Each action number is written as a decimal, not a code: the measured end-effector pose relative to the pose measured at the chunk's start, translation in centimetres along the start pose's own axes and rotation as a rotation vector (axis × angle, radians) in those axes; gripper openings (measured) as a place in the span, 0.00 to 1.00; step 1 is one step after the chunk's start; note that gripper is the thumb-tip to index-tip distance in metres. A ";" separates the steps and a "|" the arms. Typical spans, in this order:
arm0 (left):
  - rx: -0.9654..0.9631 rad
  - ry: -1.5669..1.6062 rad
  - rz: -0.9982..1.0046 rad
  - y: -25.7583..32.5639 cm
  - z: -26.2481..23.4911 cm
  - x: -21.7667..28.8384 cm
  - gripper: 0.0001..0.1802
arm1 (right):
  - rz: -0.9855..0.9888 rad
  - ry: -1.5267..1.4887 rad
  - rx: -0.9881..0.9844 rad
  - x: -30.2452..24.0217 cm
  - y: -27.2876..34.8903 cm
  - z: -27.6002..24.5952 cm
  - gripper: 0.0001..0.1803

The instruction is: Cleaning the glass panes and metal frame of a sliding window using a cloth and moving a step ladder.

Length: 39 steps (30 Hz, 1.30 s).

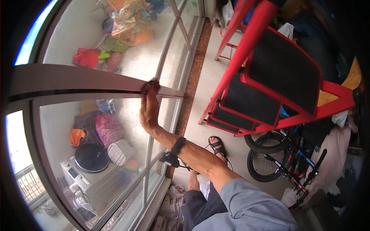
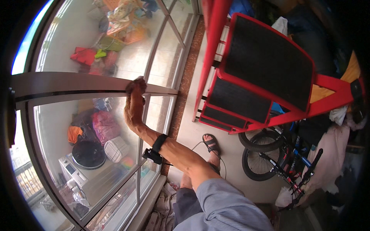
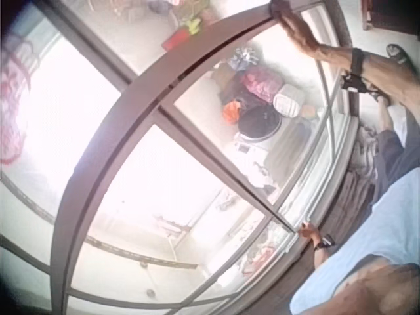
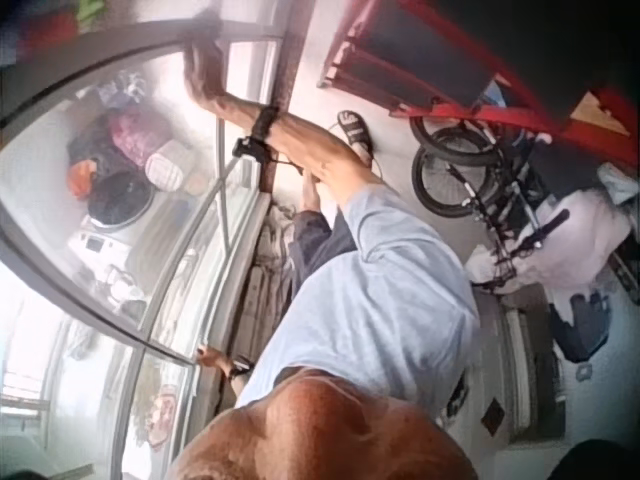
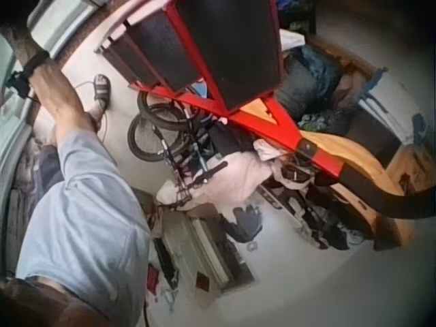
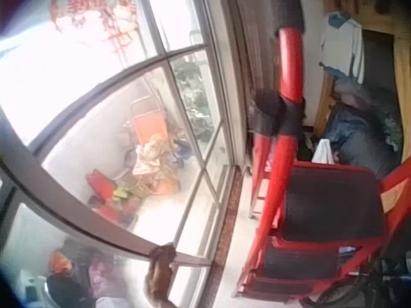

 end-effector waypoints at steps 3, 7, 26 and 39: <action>-0.095 0.067 -0.112 -1.3 -0.2 0.6 0.23 | 0.130 0.075 -0.026 7.3 0.0 -2.2 0.21; -0.336 0.133 -0.100 -2.0 1.8 4.6 0.25 | 0.276 0.133 -0.183 13.8 3.6 -7.4 0.10; -1.773 1.382 0.494 11.1 1.8 50.7 0.13 | 0.172 0.060 -0.857 -10.8 32.7 -13.1 0.41; -1.746 1.081 0.775 8.0 5.5 49.1 0.19 | 1.298 0.573 -0.930 -6.0 55.8 -39.8 0.26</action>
Point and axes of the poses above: each hand's wrist, its own y-axis away from the middle knuckle, its own z-axis out of the palm, x = y × z, the point moved 5 cm from there along -y, towards the middle knuckle, and after that the axes turned 15 degrees about -x, right-handed, at the moved point
